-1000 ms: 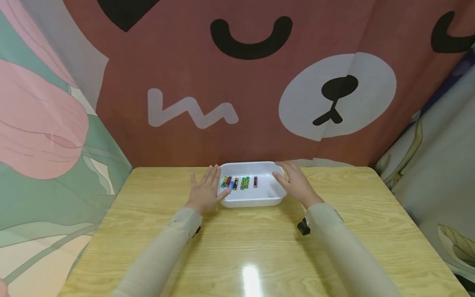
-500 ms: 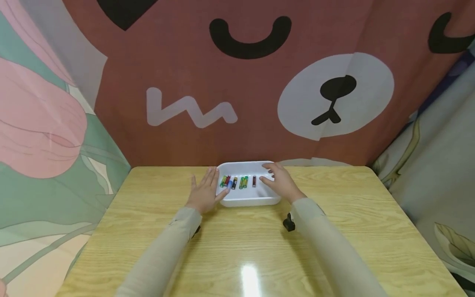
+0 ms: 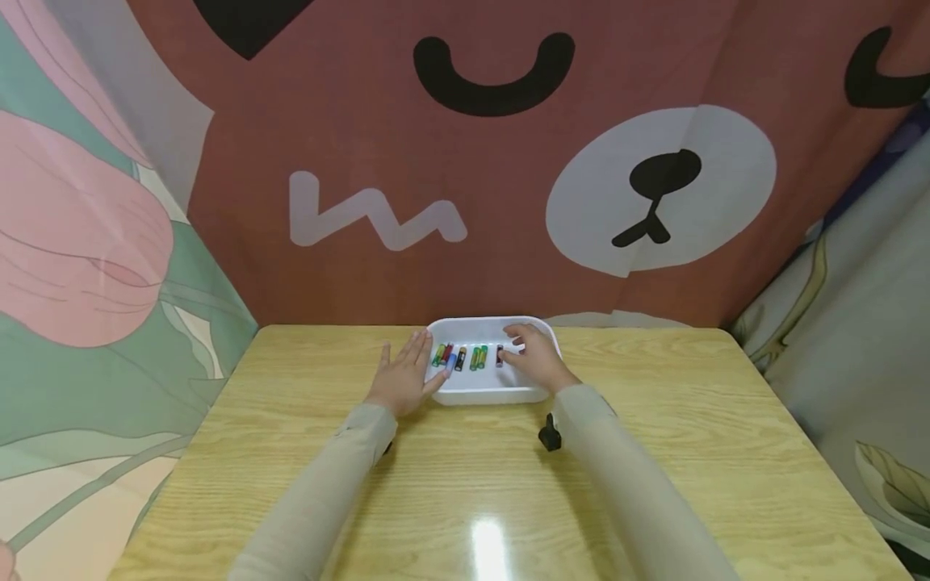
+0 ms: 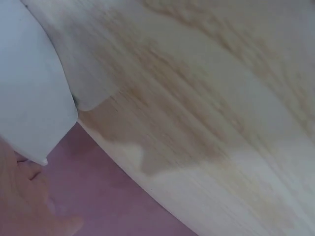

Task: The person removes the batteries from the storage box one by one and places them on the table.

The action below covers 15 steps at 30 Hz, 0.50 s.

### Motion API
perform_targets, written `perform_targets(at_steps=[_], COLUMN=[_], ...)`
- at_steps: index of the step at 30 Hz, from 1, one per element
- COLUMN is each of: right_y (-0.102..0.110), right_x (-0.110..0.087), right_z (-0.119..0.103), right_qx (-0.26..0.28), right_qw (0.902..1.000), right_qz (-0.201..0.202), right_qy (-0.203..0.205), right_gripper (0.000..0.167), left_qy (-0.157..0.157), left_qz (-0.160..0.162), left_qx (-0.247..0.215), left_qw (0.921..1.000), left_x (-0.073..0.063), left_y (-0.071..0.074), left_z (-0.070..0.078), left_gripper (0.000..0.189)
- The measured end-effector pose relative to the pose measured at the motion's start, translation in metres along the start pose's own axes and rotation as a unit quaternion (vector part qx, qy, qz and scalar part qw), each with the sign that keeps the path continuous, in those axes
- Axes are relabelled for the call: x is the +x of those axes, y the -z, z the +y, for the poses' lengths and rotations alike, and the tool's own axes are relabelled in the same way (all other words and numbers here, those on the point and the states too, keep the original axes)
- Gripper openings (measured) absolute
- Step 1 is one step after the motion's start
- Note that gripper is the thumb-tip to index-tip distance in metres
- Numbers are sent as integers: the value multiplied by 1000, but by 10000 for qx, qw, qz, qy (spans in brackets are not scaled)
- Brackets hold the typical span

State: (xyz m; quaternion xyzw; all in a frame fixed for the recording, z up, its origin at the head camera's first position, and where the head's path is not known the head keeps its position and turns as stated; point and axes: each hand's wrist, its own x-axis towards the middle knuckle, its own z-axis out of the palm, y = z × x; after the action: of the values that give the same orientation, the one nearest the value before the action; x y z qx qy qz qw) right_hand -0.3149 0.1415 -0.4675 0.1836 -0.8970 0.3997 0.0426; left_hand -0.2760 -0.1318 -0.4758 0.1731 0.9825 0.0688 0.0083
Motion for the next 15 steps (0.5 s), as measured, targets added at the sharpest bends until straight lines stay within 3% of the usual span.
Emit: perform_targets(at_steps=[7,15], right_y=[-8,-11], right_x=[11,16], right_z=[2,7], right_qx=[-133,-516], right_qw=[9988,9958], right_qz=[-241,-599], right_qy=[-398,-460], right_gripper=[51,54], left_qy=[-27,-74], left_qz=[96,200], left_qx=[70,-52], left_qw=[9999,9998], left_x=[1,0], left_y=[0,-4], left_z=[-2,-1], left_gripper=[85,80])
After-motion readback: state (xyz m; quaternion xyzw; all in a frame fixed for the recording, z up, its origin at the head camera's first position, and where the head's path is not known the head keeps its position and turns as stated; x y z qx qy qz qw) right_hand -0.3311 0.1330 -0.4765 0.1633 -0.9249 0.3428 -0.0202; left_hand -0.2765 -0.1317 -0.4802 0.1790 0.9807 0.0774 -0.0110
